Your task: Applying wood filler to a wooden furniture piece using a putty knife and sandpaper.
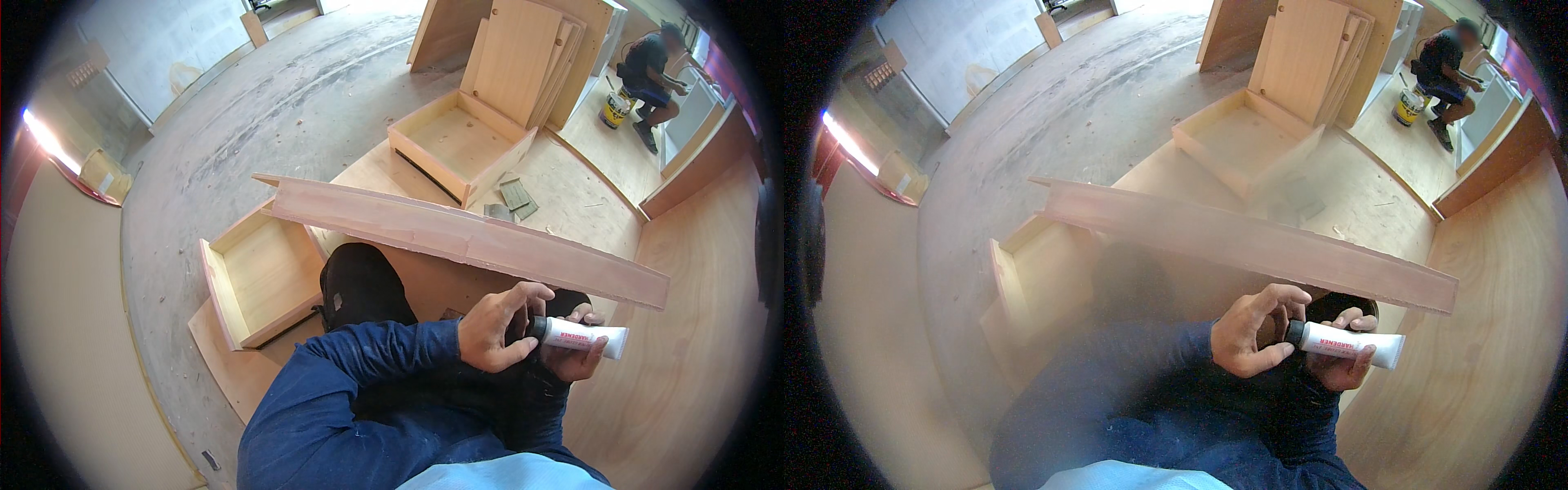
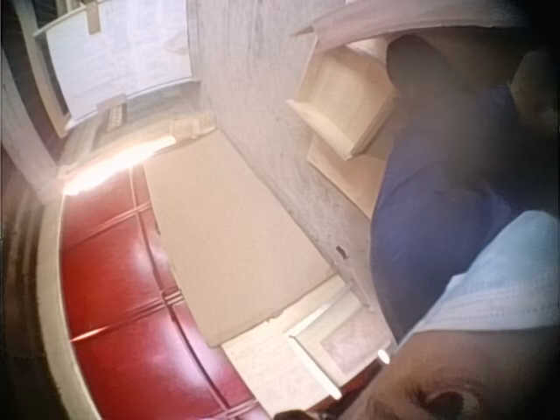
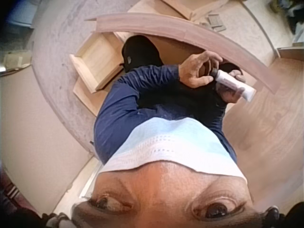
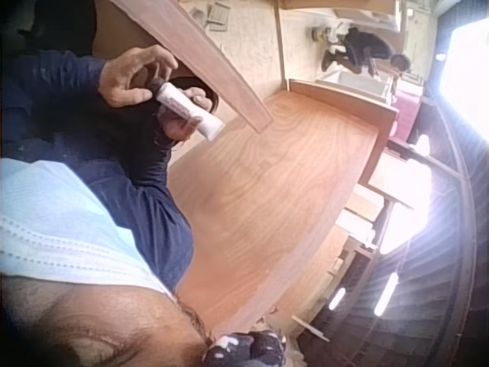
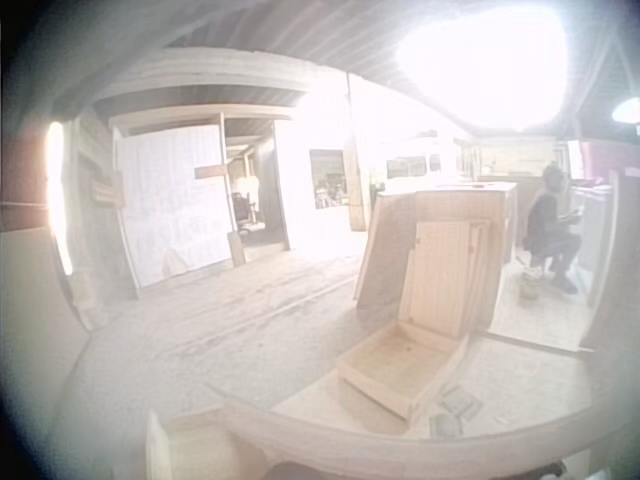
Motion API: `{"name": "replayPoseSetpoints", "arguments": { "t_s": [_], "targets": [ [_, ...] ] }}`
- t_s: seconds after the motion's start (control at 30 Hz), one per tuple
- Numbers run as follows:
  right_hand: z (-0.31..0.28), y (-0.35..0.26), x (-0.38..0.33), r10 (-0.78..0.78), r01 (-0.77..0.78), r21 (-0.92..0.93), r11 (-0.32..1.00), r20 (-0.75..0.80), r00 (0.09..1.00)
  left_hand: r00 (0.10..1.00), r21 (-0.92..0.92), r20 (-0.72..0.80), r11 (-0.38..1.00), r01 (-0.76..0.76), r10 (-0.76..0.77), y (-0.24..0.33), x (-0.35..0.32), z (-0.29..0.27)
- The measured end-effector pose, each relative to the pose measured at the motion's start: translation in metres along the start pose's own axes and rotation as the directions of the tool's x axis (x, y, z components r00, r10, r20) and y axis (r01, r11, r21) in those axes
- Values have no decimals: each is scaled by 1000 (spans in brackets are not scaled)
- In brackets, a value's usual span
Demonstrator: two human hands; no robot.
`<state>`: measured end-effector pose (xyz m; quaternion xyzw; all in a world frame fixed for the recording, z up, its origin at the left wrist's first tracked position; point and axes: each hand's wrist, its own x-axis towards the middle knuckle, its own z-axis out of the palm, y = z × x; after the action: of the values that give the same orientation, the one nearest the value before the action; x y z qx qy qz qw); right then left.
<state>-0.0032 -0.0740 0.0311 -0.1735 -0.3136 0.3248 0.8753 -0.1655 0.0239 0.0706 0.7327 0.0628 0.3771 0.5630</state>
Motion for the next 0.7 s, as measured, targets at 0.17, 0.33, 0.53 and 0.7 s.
{"name": "replayPoseSetpoints", "arguments": {
  "t_s": [0.17,0.33,0.53,0.7],
  "targets": [
    [3,-1,2,10,-10,-3,1000,14,1000,999,7,-30,999,40,-40,0,0,2],
    [2,1,1,-2,2,34,999,3,1000,960,8,35,960,279,-279,1,0,4],
    [-6,5,2,-50,50,10,999,-75,996,995,194,6,976,-97,98,4,8,3],
    [-7,1,0,-37,37,11,999,-6,999,998,260,70,966,-11,-7,4,6,6]
  ]
}}
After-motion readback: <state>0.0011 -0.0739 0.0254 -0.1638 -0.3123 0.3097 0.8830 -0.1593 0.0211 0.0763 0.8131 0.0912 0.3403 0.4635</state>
